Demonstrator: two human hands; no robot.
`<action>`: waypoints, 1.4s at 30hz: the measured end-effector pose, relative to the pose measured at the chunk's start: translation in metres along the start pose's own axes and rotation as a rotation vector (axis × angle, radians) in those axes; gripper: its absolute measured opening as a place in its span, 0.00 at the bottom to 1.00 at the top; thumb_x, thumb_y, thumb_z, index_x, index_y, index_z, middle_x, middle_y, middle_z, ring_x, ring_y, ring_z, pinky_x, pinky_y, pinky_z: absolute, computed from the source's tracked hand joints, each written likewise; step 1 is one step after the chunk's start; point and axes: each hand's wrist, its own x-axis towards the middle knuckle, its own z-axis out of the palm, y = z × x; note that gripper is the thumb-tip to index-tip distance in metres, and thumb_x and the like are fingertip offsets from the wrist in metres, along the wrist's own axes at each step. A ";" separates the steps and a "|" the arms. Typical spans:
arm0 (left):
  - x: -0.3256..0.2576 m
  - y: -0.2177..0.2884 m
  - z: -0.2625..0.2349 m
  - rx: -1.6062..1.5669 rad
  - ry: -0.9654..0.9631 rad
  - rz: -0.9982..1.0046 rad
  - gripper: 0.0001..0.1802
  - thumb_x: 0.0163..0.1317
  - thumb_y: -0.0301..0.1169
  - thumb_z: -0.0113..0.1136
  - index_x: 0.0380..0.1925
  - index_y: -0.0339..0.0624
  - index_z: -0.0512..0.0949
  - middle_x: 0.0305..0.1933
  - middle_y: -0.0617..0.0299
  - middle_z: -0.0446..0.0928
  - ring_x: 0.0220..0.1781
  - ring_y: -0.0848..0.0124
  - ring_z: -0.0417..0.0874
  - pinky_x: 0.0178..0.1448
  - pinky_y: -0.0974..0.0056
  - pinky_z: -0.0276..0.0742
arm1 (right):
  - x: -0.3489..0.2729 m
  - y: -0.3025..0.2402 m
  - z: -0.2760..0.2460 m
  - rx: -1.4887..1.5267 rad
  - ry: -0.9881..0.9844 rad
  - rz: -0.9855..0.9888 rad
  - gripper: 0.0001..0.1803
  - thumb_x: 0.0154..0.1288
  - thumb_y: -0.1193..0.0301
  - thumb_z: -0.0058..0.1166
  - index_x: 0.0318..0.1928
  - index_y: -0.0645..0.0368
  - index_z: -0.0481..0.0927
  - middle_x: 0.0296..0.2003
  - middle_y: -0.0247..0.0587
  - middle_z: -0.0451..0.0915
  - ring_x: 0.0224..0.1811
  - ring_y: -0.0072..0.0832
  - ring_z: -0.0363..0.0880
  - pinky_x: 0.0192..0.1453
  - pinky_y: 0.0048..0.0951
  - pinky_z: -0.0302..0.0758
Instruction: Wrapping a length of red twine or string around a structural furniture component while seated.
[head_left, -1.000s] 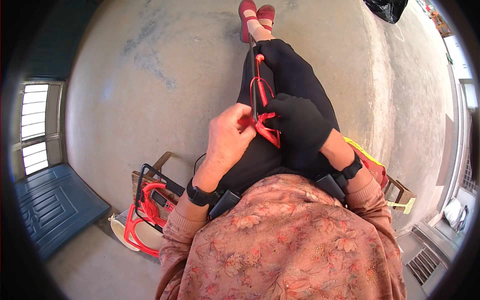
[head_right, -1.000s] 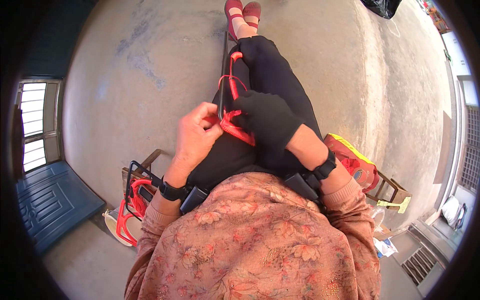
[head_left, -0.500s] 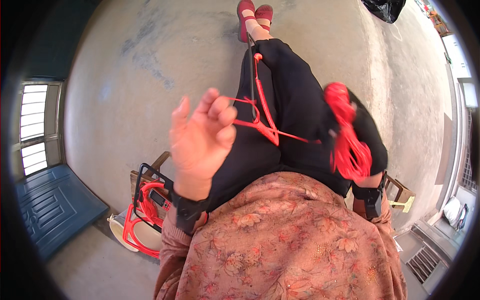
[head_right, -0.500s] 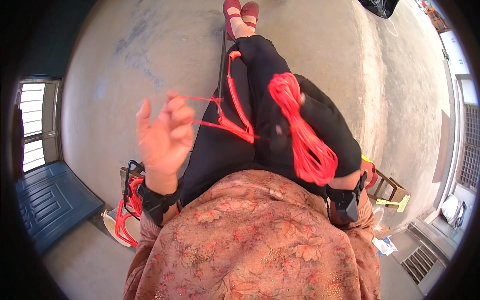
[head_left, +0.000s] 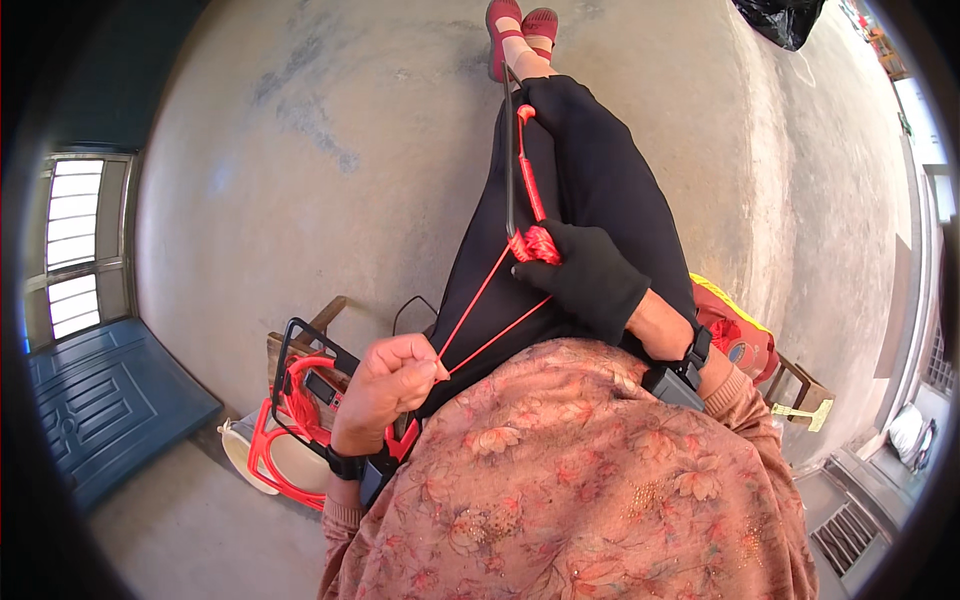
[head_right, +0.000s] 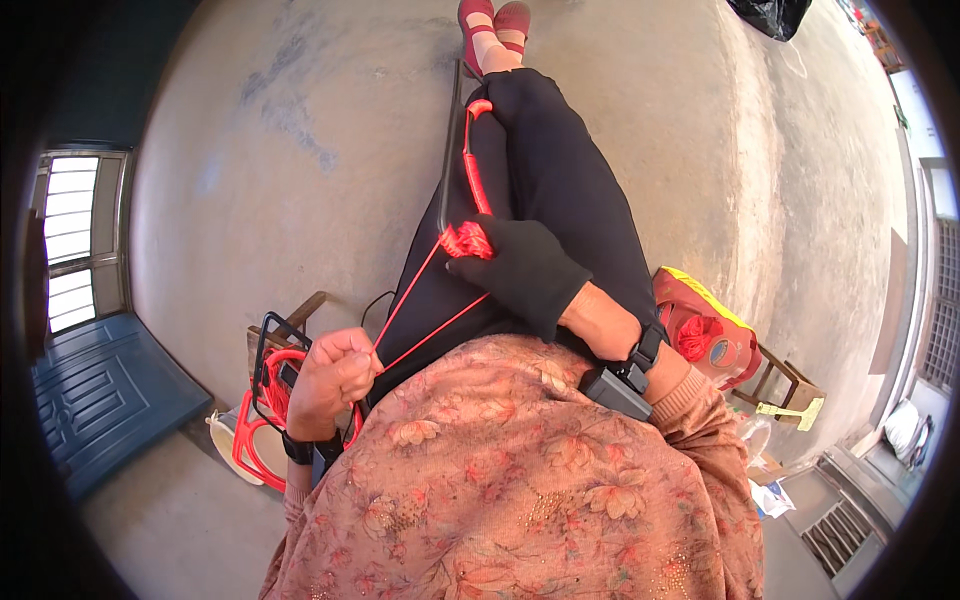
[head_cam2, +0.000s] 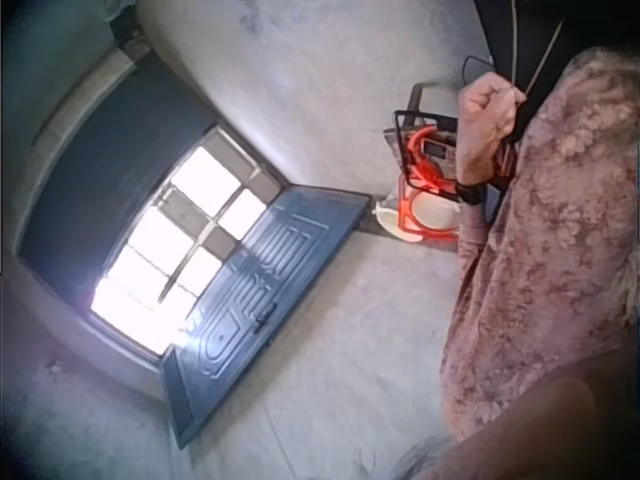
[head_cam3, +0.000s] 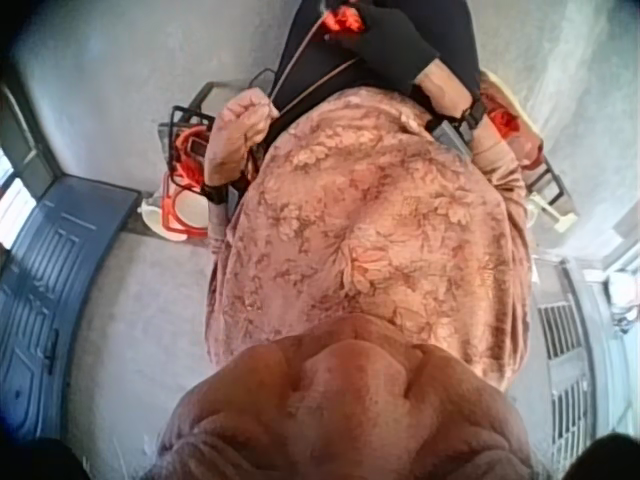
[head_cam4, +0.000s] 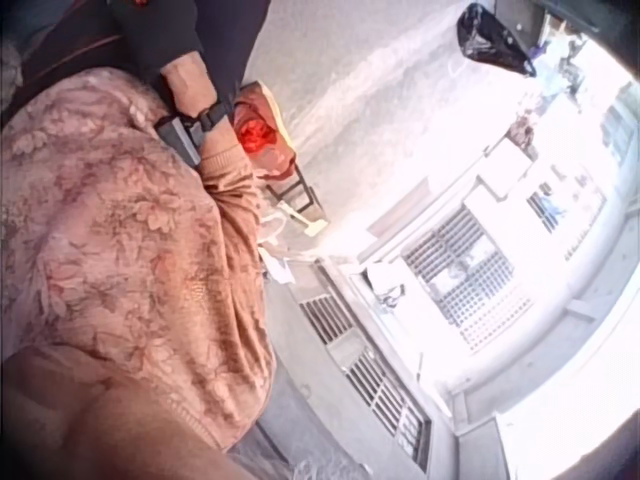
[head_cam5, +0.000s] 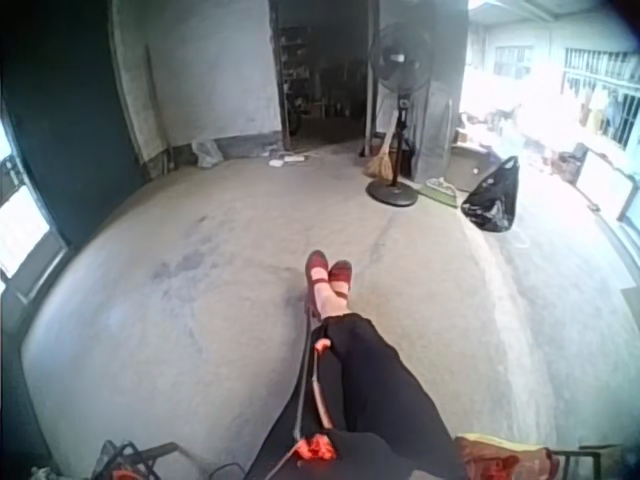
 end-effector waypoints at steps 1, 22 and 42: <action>0.003 0.002 -0.002 -0.093 -0.031 -0.009 0.10 0.66 0.31 0.55 0.30 0.35 0.76 0.14 0.68 0.63 0.12 0.82 0.58 0.16 0.74 0.52 | -0.001 0.003 -0.002 0.075 0.008 0.038 0.16 0.63 0.62 0.59 0.43 0.63 0.79 0.33 0.51 0.81 0.36 0.38 0.82 0.42 0.35 0.75; 0.141 0.013 0.047 0.507 0.197 0.342 0.12 0.62 0.26 0.61 0.44 0.33 0.77 0.31 0.63 0.80 0.29 0.80 0.80 0.29 0.72 0.79 | 0.016 -0.003 -0.020 0.466 0.160 -0.007 0.27 0.66 0.62 0.57 0.60 0.63 0.70 0.45 0.43 0.80 0.47 0.23 0.78 0.52 0.24 0.74; 0.007 0.112 0.004 -0.286 -0.374 0.717 0.14 0.71 0.37 0.47 0.45 0.36 0.73 0.35 0.59 0.75 0.32 0.72 0.75 0.36 0.66 0.73 | 0.023 -0.063 -0.047 0.574 -0.219 -0.305 0.07 0.68 0.74 0.46 0.39 0.63 0.77 0.37 0.40 0.76 0.38 0.29 0.78 0.48 0.25 0.74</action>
